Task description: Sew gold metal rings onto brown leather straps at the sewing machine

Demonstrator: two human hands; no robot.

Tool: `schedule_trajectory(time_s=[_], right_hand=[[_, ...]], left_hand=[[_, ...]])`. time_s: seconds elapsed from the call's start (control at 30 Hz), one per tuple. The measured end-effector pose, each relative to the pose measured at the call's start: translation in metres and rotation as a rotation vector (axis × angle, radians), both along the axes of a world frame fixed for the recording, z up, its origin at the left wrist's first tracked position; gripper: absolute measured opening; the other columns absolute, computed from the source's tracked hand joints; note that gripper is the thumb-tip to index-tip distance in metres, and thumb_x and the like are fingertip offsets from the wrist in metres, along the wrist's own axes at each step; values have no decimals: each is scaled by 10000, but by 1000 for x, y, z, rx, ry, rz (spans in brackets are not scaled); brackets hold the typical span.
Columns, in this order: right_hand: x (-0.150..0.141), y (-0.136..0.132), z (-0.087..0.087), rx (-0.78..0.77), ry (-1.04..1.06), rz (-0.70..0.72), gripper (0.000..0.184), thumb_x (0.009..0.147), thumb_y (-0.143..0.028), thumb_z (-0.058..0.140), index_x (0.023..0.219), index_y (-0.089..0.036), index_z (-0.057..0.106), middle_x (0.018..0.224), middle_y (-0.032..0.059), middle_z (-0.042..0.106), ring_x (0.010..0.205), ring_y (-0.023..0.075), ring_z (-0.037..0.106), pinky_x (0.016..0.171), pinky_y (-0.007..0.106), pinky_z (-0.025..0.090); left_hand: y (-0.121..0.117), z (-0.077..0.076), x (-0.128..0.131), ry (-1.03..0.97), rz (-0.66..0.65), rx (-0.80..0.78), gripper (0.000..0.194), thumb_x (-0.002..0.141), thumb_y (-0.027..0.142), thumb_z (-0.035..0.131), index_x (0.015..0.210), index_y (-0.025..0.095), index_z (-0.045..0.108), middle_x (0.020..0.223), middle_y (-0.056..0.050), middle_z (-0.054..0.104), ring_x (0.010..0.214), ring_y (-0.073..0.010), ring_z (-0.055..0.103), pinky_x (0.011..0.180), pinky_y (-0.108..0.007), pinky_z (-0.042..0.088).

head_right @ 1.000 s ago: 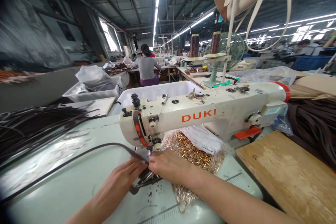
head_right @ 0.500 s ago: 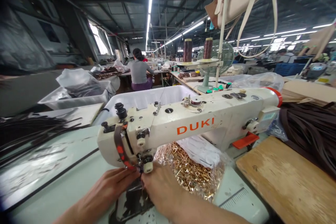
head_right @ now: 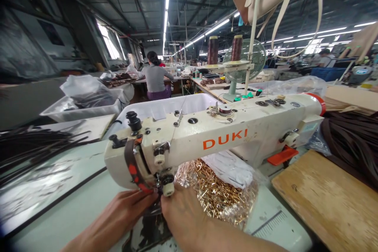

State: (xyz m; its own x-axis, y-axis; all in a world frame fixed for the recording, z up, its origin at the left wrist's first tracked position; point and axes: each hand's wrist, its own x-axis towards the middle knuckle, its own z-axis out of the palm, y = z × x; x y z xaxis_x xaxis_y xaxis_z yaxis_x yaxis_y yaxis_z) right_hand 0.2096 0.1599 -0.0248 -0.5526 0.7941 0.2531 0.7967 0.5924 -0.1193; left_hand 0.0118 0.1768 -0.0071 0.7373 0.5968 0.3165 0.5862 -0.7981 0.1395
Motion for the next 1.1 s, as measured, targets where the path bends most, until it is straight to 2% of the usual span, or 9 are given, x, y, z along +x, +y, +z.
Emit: schedule_trajectory(time_s=[0.13,0.27,0.37,0.47,0.67,0.83,0.93,1.1], right_hand=[[4,-3,3,-39,35,14,183,812,-111,501,939,-209,590,912,58,680,814,224,613,634,295,394],[12,-4,7,-75,44,1,205,787,-88,486,893,-224,597,865,22,678,771,197,611,617,286,367],[19,-3,9,-68,69,-3,190,817,-110,473,885,-227,607,877,11,663,765,182,602,618,287,354],[24,-2,13,-51,78,-40,156,852,-149,467,798,-200,604,810,15,638,718,172,591,587,290,334],[26,0,18,-63,43,-37,148,852,-158,480,842,-203,620,877,9,631,652,145,578,551,284,313],[23,2,13,-27,47,-83,170,857,-184,469,836,-191,638,919,29,634,664,154,586,553,279,319],[23,2,13,-14,73,-98,190,882,-242,466,824,-202,643,864,22,644,653,159,586,570,280,331],[26,3,21,36,62,-14,230,911,-265,453,793,-186,633,776,30,642,750,179,584,675,286,366]], left_hand=[[-5,3,3,187,18,-28,277,950,172,320,1073,206,565,1118,-83,634,935,-199,636,787,-297,536],[-5,-2,2,175,10,33,289,947,184,319,1111,193,557,1097,-95,643,948,-203,635,815,-302,536],[-3,-5,0,173,8,66,328,938,164,325,1207,195,511,1120,-98,638,943,-202,637,810,-295,540],[0,-10,-2,181,26,96,374,928,150,321,1265,212,472,1126,-92,638,926,-205,641,773,-294,551],[4,-21,-4,144,33,132,348,910,171,328,1169,222,553,1052,-79,664,855,-214,651,711,-287,559],[1,-12,-2,80,28,84,395,899,148,362,1252,258,500,1110,-49,648,948,-197,632,823,-276,532],[1,-10,-3,66,56,57,367,904,154,366,1214,247,539,1111,-50,650,935,-191,638,820,-279,533],[5,-11,-7,-29,99,-170,366,932,221,319,1211,244,556,1175,-45,626,980,-174,632,853,-271,517]])
